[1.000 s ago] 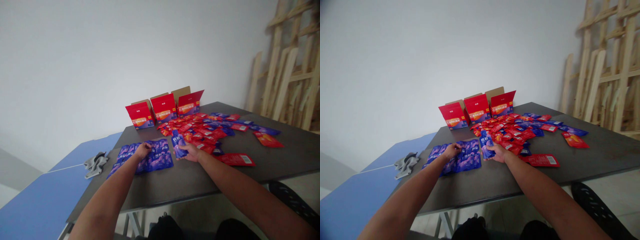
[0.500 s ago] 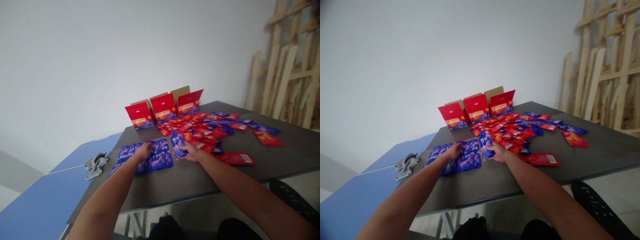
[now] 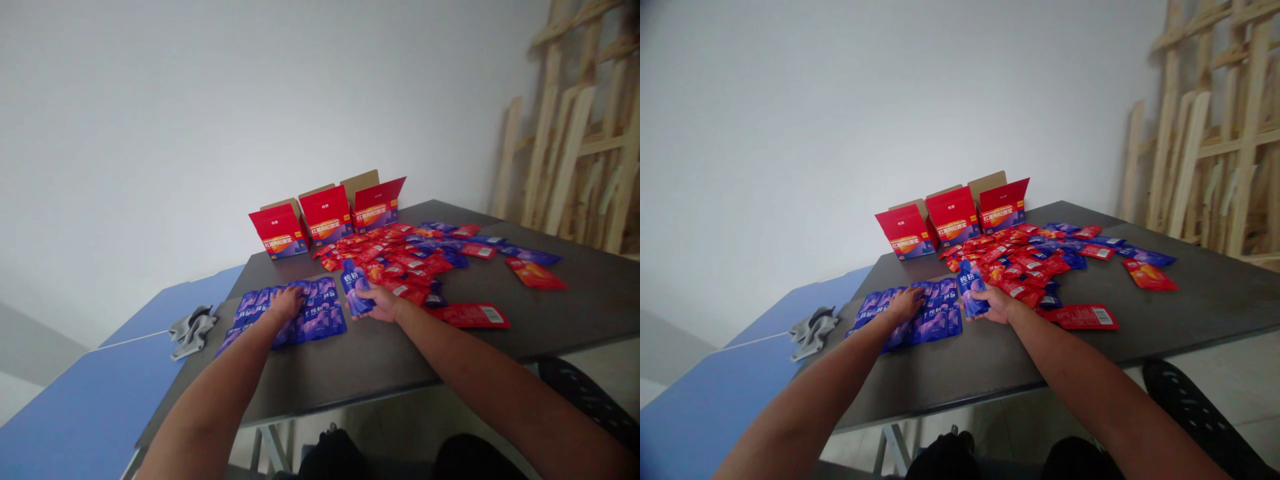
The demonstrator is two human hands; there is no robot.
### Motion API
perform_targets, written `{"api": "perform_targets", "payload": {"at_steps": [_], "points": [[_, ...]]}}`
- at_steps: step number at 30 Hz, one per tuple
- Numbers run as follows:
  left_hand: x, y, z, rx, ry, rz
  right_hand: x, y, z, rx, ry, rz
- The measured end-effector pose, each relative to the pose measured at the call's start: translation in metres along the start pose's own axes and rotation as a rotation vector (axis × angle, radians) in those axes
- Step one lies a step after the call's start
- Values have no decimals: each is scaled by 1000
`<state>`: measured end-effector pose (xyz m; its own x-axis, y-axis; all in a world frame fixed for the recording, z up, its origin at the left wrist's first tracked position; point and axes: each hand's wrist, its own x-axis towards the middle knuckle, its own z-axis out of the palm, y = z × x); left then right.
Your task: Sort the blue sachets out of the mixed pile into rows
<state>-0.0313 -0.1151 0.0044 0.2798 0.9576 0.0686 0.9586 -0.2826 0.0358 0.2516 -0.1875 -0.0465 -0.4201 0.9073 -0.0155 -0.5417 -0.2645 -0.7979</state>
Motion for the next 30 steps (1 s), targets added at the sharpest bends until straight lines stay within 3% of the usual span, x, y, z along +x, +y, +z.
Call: {"api": "perform_targets", "payload": {"at_steps": [13,19,22,24,26,30], "points": [[12,12,7,20,13,-23,1,1,-2,1,-10,-7],[8,31,-9,-14,152,-52,1,1,2,-8,3,-13],[8,56,-19,-211,203,121,-1,-1,5,-4,18,-11],[8,77,-22,-430,133,216,-2,-2,7,6,23,-13],[6,96,-23,-669,38,206,-2,-3,9,24,27,-14],[2,120,-15,-1022,-119,60,-1,-2,10,65,43,-45]]}}
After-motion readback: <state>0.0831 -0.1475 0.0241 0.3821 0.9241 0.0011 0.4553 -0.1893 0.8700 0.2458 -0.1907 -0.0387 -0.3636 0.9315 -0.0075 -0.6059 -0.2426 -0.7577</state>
